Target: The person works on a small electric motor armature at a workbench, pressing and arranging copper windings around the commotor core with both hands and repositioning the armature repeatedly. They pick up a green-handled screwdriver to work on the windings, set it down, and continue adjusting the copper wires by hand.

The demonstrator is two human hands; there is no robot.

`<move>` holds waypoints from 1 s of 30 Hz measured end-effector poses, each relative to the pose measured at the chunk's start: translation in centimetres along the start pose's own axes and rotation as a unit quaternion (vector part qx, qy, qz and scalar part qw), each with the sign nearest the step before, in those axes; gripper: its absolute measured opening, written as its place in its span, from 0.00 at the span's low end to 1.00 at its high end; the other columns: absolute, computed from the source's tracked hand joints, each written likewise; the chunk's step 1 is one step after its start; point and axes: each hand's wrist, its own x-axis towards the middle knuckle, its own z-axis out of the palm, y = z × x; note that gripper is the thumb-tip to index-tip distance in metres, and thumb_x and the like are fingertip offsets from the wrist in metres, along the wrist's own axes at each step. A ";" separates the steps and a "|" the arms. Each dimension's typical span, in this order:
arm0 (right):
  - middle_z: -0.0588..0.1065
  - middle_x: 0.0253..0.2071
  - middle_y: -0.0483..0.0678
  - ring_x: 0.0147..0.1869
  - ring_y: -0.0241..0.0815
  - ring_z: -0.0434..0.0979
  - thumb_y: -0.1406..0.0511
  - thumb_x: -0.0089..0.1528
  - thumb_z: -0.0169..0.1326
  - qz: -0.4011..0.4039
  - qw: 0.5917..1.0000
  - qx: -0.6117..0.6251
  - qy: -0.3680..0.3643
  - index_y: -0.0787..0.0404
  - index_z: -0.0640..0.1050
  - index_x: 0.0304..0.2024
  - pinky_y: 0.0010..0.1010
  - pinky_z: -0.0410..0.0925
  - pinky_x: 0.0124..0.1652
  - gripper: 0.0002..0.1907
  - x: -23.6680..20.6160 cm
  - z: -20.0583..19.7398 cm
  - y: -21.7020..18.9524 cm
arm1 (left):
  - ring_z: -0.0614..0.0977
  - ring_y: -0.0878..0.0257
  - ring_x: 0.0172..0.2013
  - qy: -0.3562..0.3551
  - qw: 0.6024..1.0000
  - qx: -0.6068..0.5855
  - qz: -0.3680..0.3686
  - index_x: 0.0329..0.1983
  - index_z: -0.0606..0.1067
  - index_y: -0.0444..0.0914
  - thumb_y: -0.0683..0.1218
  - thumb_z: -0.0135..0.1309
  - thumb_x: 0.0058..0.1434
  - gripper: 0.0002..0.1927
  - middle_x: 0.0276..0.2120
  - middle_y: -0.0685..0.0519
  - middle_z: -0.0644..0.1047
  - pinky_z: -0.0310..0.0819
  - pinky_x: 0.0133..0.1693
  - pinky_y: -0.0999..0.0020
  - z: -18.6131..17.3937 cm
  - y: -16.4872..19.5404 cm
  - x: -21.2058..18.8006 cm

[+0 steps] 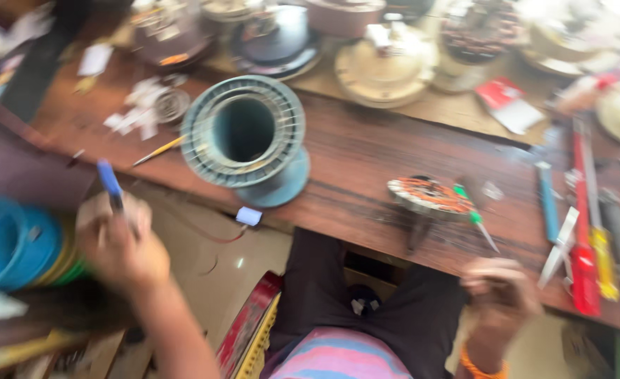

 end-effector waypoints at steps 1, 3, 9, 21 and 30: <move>0.77 0.45 0.50 0.42 0.37 0.79 0.68 0.64 0.62 0.042 0.997 0.032 -0.053 0.66 0.77 0.45 0.24 0.74 0.37 0.10 -0.3 1.2 -0.8 | 0.71 0.70 0.26 -0.052 0.993 0.097 0.040 0.39 0.71 0.39 0.50 0.54 0.71 0.10 0.29 0.55 0.74 0.60 0.28 0.76 1.6 1.6 -2.0; 0.76 0.37 0.40 0.36 0.30 0.72 0.40 0.44 0.63 0.109 0.959 0.024 -0.260 0.63 0.77 0.60 0.21 0.67 0.35 0.50 -0.7 3.4 -2.1 | 0.77 0.62 0.24 -0.198 0.908 0.316 0.191 0.32 0.76 0.41 0.45 0.55 0.66 0.07 0.24 0.56 0.78 0.72 0.28 0.64 5.0 3.3 -5.3; 0.61 0.29 0.40 0.33 0.32 0.59 0.34 0.48 0.63 0.121 0.863 0.153 -0.466 0.64 0.75 0.67 0.27 0.55 0.34 0.56 -0.1 10.1 -1.3 | 0.80 0.57 0.27 -0.462 0.863 0.203 0.029 0.40 0.80 0.39 0.48 0.67 0.56 0.12 0.27 0.53 0.78 0.73 0.29 0.61 12.7 0.3 -11.7; 0.78 0.34 0.50 0.35 0.43 0.79 0.57 0.75 0.48 0.018 0.929 0.074 -0.362 0.63 0.80 0.51 0.32 0.69 0.36 0.17 -1.3 7.6 -3.7 | 0.80 0.49 0.28 -0.701 0.681 0.210 -0.015 0.39 0.73 0.36 0.52 0.59 0.64 0.14 0.25 0.48 0.76 0.73 0.29 0.56 12.6 -2.9 -9.8; 0.80 0.36 0.56 0.35 0.57 0.82 0.58 0.73 0.46 -0.277 0.849 0.124 -0.431 0.60 0.75 0.36 0.52 0.76 0.38 0.15 1.4 -9.1 -3.8 | 0.83 0.60 0.23 -0.652 0.701 0.164 -0.237 0.43 0.79 0.40 0.44 0.57 0.60 0.08 0.26 0.51 0.81 0.75 0.25 0.66 9.6 0.0 -5.6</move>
